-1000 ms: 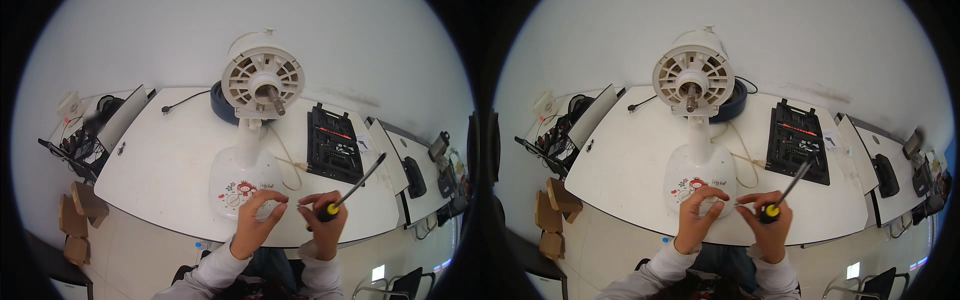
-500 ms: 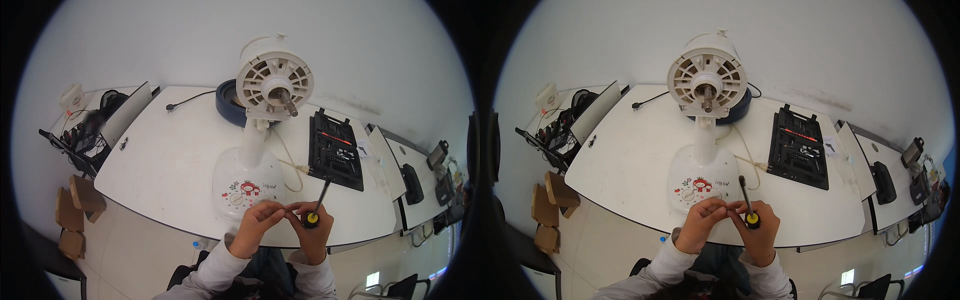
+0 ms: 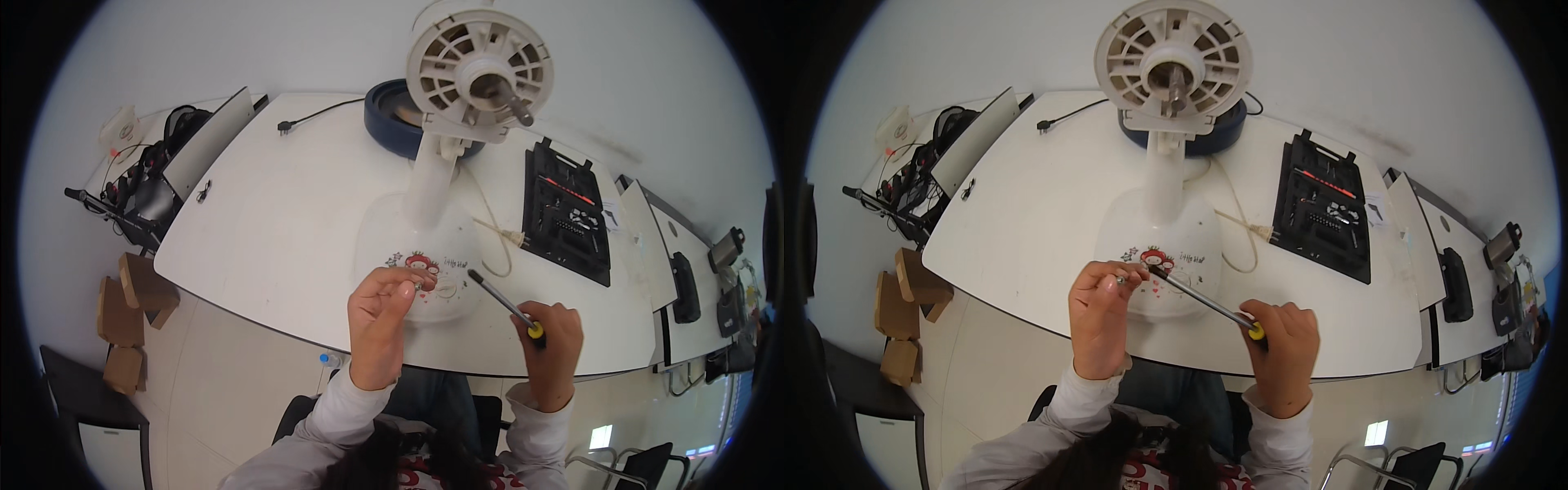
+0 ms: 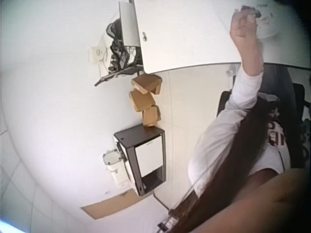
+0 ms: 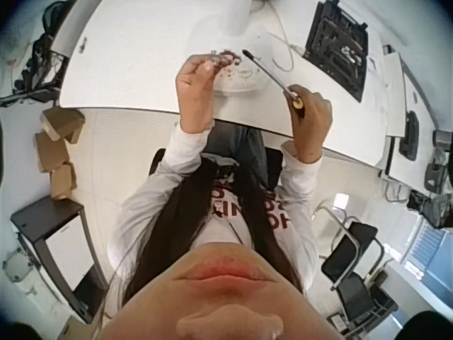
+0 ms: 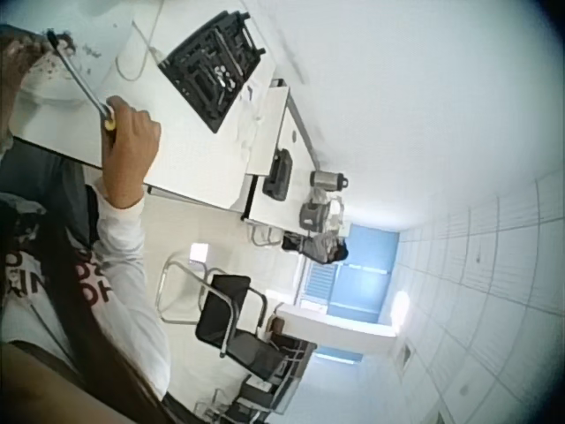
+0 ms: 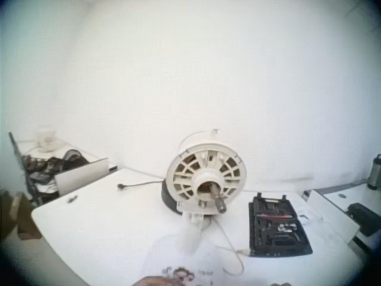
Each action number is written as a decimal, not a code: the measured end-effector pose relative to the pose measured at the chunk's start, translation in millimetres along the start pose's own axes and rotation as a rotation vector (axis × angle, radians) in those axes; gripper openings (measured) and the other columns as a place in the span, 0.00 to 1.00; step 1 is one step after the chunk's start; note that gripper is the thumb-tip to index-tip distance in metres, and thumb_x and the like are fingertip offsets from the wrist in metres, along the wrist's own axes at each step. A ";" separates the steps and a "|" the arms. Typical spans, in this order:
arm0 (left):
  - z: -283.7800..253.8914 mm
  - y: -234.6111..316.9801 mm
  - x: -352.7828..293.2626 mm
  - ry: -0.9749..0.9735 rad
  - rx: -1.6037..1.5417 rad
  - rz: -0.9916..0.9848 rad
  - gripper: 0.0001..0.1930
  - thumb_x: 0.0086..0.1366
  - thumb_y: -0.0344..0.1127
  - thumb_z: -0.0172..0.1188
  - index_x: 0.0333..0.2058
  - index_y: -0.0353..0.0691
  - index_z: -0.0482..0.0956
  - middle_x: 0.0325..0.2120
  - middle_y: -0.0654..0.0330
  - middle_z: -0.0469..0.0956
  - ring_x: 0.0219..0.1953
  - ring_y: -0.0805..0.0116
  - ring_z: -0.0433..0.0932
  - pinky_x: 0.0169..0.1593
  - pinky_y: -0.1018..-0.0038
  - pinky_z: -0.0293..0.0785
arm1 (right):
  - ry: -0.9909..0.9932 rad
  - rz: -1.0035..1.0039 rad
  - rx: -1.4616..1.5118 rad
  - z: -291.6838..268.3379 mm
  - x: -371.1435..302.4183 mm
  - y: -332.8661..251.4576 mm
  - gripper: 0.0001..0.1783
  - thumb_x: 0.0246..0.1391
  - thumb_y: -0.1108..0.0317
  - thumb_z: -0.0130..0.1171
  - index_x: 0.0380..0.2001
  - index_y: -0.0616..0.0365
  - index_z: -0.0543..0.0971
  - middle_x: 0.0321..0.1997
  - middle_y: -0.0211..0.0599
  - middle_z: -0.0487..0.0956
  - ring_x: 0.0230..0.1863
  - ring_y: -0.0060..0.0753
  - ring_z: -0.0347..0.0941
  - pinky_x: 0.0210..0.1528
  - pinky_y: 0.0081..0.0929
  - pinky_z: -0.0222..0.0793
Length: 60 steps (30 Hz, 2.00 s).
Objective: The person uses a screwdriver to remove screws from the base of a small white fan. They then lift the fan head to expose the motor and continue unscrewing components from the fan's neck.
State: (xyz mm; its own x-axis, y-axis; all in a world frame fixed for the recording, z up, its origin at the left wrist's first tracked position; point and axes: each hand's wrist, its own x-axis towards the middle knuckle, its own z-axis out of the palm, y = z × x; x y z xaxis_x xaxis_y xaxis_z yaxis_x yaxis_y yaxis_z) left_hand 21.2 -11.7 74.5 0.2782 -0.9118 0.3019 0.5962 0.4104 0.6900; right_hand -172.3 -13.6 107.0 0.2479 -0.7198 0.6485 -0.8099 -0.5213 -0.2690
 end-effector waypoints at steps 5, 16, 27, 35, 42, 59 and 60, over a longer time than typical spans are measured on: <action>-0.2 4.6 -0.5 -0.032 0.039 0.112 0.06 0.59 0.30 0.54 0.33 0.33 0.74 0.32 0.56 0.76 0.39 0.67 0.72 0.49 0.69 0.65 | -0.056 -0.084 -0.119 -4.6 -1.7 7.3 0.11 0.35 0.71 0.66 0.25 0.52 0.75 0.16 0.22 0.69 0.21 0.25 0.62 0.28 0.25 0.52; -1.7 4.6 2.0 -0.032 0.273 0.142 0.04 0.55 0.22 0.56 0.31 0.33 0.75 0.30 0.56 0.77 0.38 0.67 0.73 0.48 0.71 0.66 | -0.117 -0.120 -0.185 0.3 -1.1 14.3 0.09 0.37 0.68 0.64 0.25 0.51 0.76 0.14 0.22 0.66 0.22 0.24 0.61 0.29 0.24 0.52; -9.1 8.2 8.3 -0.067 0.478 0.135 0.04 0.53 0.21 0.58 0.29 0.33 0.76 0.29 0.56 0.77 0.39 0.66 0.74 0.49 0.71 0.66 | -0.124 -0.211 -0.314 -7.9 2.2 18.8 0.09 0.38 0.69 0.64 0.26 0.51 0.76 0.14 0.22 0.67 0.22 0.25 0.61 0.29 0.25 0.53; -12.0 6.4 12.1 -0.060 0.402 0.032 0.01 0.55 0.24 0.59 0.27 0.33 0.76 0.29 0.55 0.77 0.39 0.65 0.74 0.49 0.69 0.66 | -0.100 -0.287 -0.440 -10.5 -0.3 19.6 0.15 0.33 0.71 0.60 0.32 0.50 0.77 0.16 0.22 0.65 0.23 0.23 0.62 0.28 0.23 0.53; -14.5 8.0 13.7 -0.081 0.290 -0.086 0.04 0.57 0.27 0.59 0.27 0.33 0.75 0.30 0.55 0.78 0.38 0.66 0.75 0.48 0.70 0.66 | -0.124 -0.421 -0.561 -25.6 15.5 15.9 0.12 0.41 0.69 0.60 0.33 0.50 0.77 0.16 0.23 0.61 0.23 0.23 0.59 0.27 0.23 0.51; -13.7 -0.1 16.0 0.058 0.230 0.058 0.15 0.60 0.41 0.58 0.34 0.32 0.71 0.34 0.54 0.74 0.38 0.63 0.74 0.48 0.67 0.68 | -0.223 -0.248 -0.225 -5.2 21.5 -3.8 0.16 0.42 0.58 0.63 0.34 0.51 0.74 0.17 0.23 0.63 0.22 0.25 0.60 0.27 0.26 0.52; -8.9 1.5 15.6 0.046 0.214 0.052 0.16 0.59 0.40 0.59 0.36 0.32 0.71 0.35 0.54 0.74 0.38 0.62 0.74 0.48 0.67 0.68 | -0.222 -0.234 -0.196 -2.7 20.3 -3.6 0.16 0.43 0.57 0.63 0.34 0.51 0.74 0.16 0.23 0.64 0.21 0.25 0.61 0.27 0.25 0.52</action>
State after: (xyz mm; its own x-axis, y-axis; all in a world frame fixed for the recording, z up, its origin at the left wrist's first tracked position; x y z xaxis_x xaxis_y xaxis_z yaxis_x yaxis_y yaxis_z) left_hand 33.2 -25.2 74.4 0.3418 -0.8858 0.3139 0.4076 0.4408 0.7997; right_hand -165.7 -25.2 123.1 0.5303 -0.6842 0.5006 -0.7984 -0.6016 0.0235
